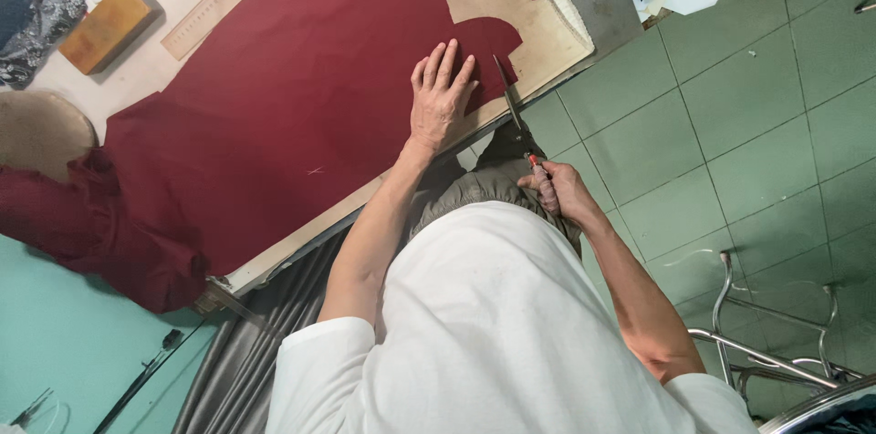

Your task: The person smooths and aligns a large piece of maroon fabric on a worktable, then uses shears to cut along the fabric's edge. The person handles the fabric and shears throughout the clip.

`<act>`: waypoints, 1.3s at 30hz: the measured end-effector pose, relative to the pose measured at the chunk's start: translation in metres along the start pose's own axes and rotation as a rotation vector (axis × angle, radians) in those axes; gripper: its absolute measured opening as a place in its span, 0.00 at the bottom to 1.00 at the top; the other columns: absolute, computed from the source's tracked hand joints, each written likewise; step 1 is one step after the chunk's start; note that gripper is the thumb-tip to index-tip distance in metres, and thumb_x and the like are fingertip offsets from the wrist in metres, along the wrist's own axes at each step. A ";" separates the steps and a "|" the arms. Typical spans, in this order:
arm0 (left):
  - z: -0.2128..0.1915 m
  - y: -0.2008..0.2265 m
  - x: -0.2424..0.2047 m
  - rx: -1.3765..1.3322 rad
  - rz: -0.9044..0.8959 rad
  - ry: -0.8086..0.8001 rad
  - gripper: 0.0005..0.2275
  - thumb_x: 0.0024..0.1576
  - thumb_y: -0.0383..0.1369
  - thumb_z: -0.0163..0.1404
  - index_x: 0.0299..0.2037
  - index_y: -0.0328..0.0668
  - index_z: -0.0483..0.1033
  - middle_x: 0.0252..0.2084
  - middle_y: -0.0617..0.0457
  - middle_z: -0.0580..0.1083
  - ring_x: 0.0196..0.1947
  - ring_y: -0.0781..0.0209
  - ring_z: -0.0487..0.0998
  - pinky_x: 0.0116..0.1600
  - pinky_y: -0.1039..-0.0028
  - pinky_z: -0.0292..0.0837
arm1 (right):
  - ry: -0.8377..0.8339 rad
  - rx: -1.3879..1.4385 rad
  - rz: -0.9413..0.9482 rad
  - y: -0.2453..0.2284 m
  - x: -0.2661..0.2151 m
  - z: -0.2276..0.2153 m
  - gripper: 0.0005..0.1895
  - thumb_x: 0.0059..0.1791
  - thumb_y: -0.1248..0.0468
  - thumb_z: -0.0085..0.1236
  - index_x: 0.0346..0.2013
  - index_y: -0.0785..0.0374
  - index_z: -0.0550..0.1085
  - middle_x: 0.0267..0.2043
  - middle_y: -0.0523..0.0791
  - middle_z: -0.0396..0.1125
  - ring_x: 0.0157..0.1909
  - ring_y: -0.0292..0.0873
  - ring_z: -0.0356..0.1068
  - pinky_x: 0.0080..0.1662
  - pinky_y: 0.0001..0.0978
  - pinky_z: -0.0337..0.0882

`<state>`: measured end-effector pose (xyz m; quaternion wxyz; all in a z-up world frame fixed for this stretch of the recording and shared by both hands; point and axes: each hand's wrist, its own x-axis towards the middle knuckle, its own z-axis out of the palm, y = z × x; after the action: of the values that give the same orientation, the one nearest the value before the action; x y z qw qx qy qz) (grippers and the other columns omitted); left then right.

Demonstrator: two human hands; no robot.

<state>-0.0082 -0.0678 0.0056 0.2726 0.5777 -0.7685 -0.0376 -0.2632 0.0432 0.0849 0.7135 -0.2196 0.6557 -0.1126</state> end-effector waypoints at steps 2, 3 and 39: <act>-0.002 0.001 0.001 0.002 0.003 0.001 0.16 0.61 0.42 0.55 0.59 0.55 0.75 0.68 0.46 0.65 0.67 0.47 0.65 0.66 0.55 0.60 | 0.008 0.008 0.000 -0.016 -0.009 0.006 0.12 0.55 0.63 0.50 0.35 0.70 0.73 0.16 0.44 0.60 0.10 0.29 0.55 0.12 0.19 0.55; -0.003 0.001 0.001 0.000 -0.001 -0.011 0.16 0.62 0.42 0.55 0.59 0.55 0.74 0.68 0.46 0.64 0.67 0.47 0.64 0.67 0.55 0.59 | 0.004 0.006 0.009 -0.033 -0.019 0.013 0.12 0.55 0.62 0.48 0.35 0.69 0.73 0.16 0.43 0.59 0.10 0.29 0.55 0.12 0.19 0.54; -0.006 0.000 0.005 -0.010 -0.006 0.000 0.18 0.62 0.42 0.54 0.60 0.52 0.73 0.67 0.45 0.66 0.67 0.47 0.66 0.66 0.56 0.60 | 0.097 -0.072 -0.032 -0.030 0.026 0.035 0.15 0.44 0.60 0.71 0.28 0.66 0.73 0.13 0.44 0.57 0.11 0.34 0.59 0.14 0.21 0.58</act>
<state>-0.0064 -0.0706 0.0126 0.2752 0.5786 -0.7666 -0.0422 -0.2218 0.0108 0.0768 0.6706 -0.2496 0.6897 -0.1109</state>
